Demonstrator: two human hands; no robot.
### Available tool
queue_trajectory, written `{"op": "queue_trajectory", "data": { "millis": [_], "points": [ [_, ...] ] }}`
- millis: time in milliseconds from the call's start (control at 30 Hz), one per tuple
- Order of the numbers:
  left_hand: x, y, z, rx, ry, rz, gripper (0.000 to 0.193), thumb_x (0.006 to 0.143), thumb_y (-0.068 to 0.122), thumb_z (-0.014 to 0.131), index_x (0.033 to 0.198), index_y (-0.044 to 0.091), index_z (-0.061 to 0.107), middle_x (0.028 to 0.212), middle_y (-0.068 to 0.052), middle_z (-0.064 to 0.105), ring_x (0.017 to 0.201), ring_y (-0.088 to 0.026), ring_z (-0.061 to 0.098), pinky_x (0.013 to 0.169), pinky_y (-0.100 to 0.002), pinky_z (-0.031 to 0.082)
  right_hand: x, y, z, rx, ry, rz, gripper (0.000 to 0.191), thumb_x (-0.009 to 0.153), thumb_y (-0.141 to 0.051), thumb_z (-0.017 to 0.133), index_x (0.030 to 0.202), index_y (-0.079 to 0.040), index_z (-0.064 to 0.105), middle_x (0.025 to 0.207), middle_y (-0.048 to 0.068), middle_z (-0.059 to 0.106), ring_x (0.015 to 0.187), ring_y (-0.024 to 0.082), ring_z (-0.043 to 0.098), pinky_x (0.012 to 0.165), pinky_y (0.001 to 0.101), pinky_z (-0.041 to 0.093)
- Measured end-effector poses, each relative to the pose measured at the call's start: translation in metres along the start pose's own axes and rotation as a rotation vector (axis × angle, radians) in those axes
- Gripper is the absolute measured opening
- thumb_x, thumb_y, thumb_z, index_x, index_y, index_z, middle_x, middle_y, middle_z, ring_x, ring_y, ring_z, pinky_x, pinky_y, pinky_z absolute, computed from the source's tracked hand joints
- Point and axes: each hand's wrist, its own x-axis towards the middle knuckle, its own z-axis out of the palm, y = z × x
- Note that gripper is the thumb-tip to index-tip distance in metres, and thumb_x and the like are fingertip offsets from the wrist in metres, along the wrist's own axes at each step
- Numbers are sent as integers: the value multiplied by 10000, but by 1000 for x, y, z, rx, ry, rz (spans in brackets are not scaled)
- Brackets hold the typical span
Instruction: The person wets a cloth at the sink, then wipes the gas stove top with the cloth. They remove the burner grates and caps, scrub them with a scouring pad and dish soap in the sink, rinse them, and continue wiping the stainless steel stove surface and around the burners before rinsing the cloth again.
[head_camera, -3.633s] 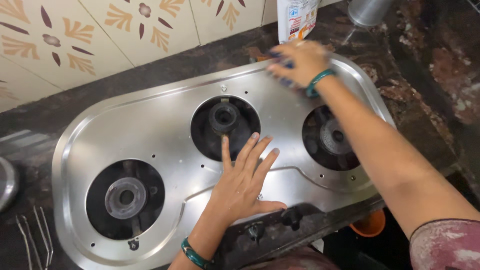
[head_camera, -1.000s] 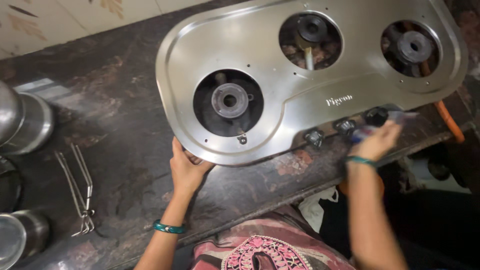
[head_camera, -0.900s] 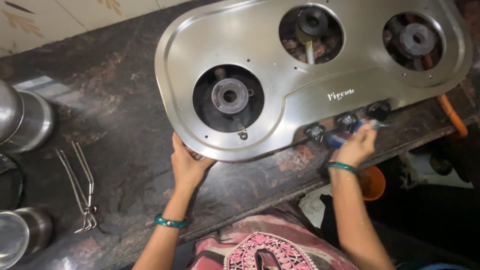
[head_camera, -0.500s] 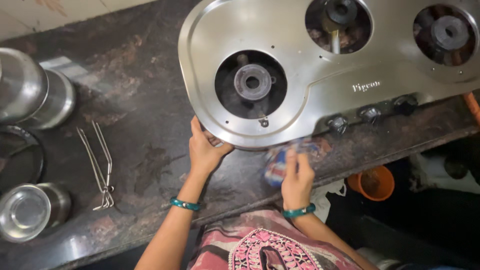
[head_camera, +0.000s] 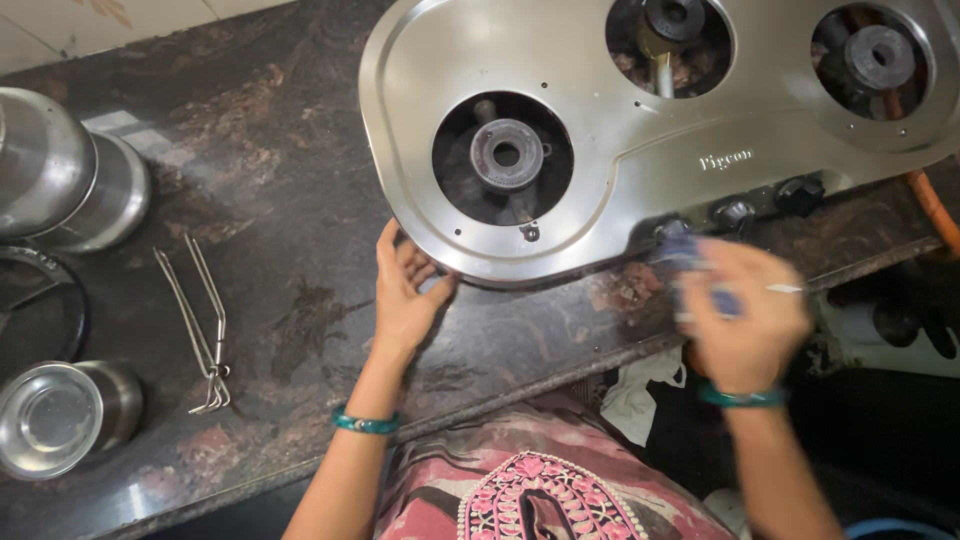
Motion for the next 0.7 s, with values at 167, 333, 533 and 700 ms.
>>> {"op": "queue_trajectory", "data": {
  "millis": [167,333,533,700],
  "points": [
    [-8,50,21,606,358,429,653,746,-58,629,1382,11,498,1377,-181,546,1312,-332,531,1108,-432,422,12,16,5,67,11,-34,437,775,-82,790,1201,-52,699,1196,153,622,1085,323,608,939,412,501],
    [-4,84,96,884,-153,703,526,732,118,727,1242,28,634,1371,-120,565,1373,-312,485,1193,-633,208,4,41,46,-27,33,-153,375,874,-74,840,1237,-68,749,1176,139,647,1062,342,620,929,438,508],
    [19,74,169,1106,-341,890,601,731,229,829,1279,61,644,1446,-91,556,1450,-252,448,1268,-678,148,13,74,56,-38,19,9,168,1017,-123,790,1145,-34,726,1068,153,647,951,344,664,839,446,535],
    [37,53,186,1056,-424,851,714,589,225,871,1273,146,682,1410,-119,557,1408,-306,445,1214,-722,151,20,85,52,22,-21,63,154,1056,-155,756,1129,-24,720,1036,184,687,947,369,682,827,449,537]
  ]
}}
